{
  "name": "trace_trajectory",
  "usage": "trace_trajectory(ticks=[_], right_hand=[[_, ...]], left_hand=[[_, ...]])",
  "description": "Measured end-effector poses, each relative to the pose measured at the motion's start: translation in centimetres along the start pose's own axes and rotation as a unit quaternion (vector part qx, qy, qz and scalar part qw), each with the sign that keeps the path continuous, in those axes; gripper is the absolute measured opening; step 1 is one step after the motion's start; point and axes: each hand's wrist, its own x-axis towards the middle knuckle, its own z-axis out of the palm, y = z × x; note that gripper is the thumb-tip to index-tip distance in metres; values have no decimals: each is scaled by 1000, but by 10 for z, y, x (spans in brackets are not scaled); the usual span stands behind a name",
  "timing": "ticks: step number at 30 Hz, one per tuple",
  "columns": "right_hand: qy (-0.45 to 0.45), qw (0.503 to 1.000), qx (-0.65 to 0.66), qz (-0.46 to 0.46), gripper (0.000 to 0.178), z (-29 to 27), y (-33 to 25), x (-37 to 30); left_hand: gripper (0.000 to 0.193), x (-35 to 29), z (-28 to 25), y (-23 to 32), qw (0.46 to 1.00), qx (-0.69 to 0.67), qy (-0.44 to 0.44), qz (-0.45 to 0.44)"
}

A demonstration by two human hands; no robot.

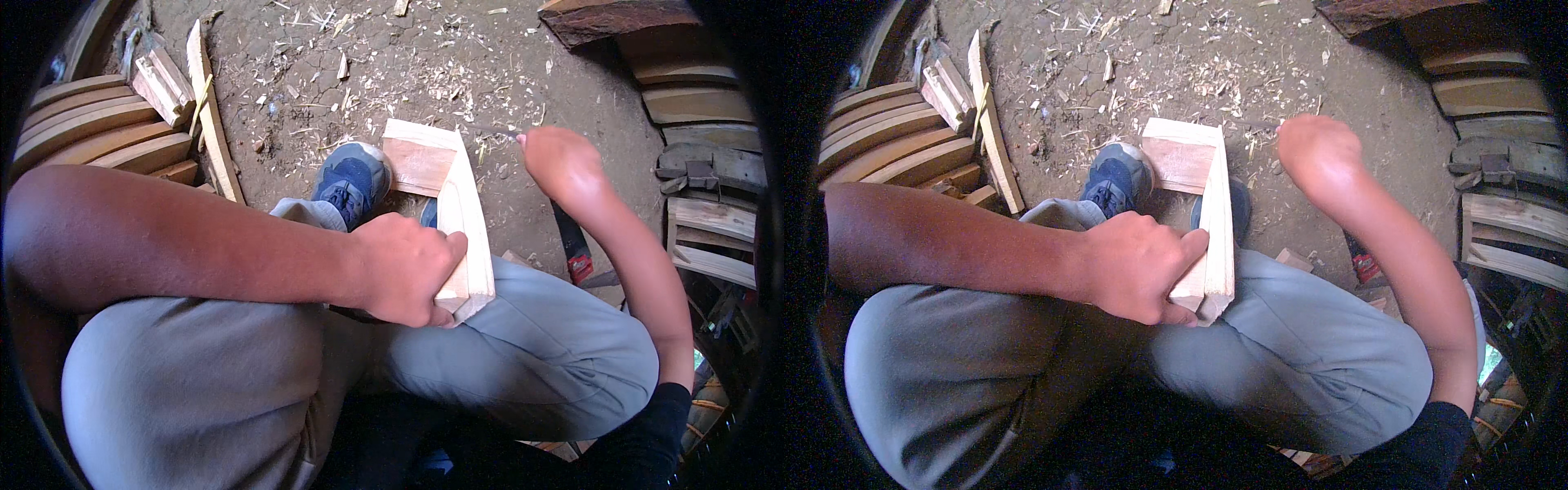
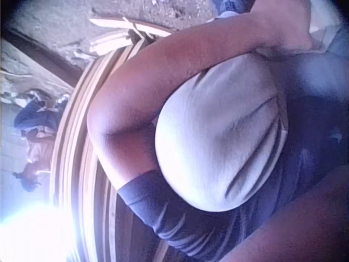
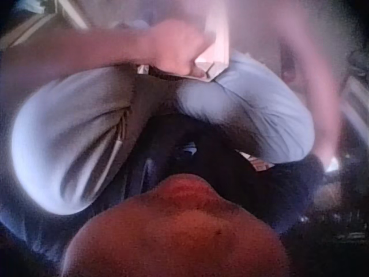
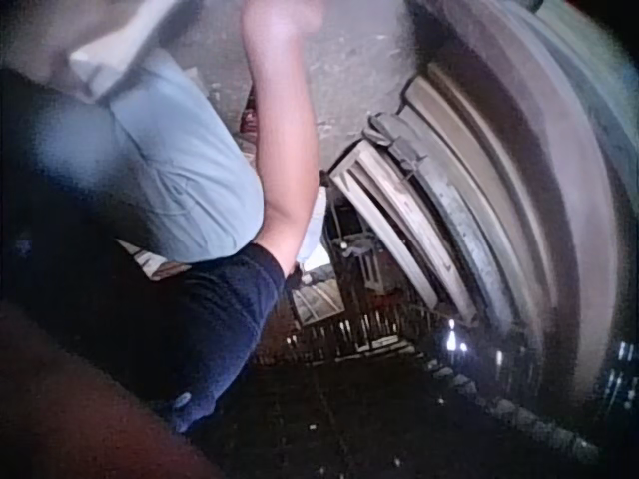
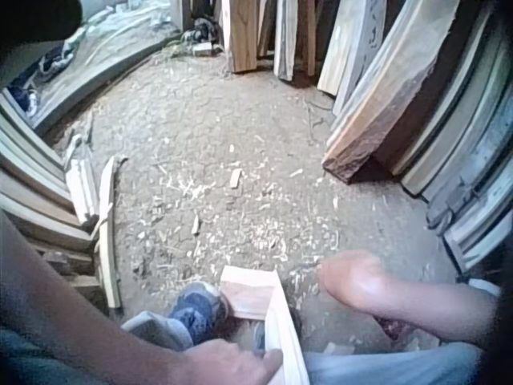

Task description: The person sits cross-legged on the floor and uses a chisel to carve a rectangular wooden block held between their legs. They repeatedly strike the chisel with a mallet to remove wood shavings and shape the block.

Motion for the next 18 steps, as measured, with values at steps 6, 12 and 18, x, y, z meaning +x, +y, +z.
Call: trace_trajectory(ticks=[6, 12, 18], right_hand=[[-32, 999, -1, -35, 34, -27, -3, -19], [-52, 996, -69, -25, 22, -19, -20, -19], [-88, 991, -95, -25, 22, -26, -39, -13]], left_hand=[[61, 1, 9, -4, 999, 0, 40, 20], [64, 4, 12, -6, 998, 1, 48, 31], [64, 3, 5, -1, 999, 8, 42, 17]])
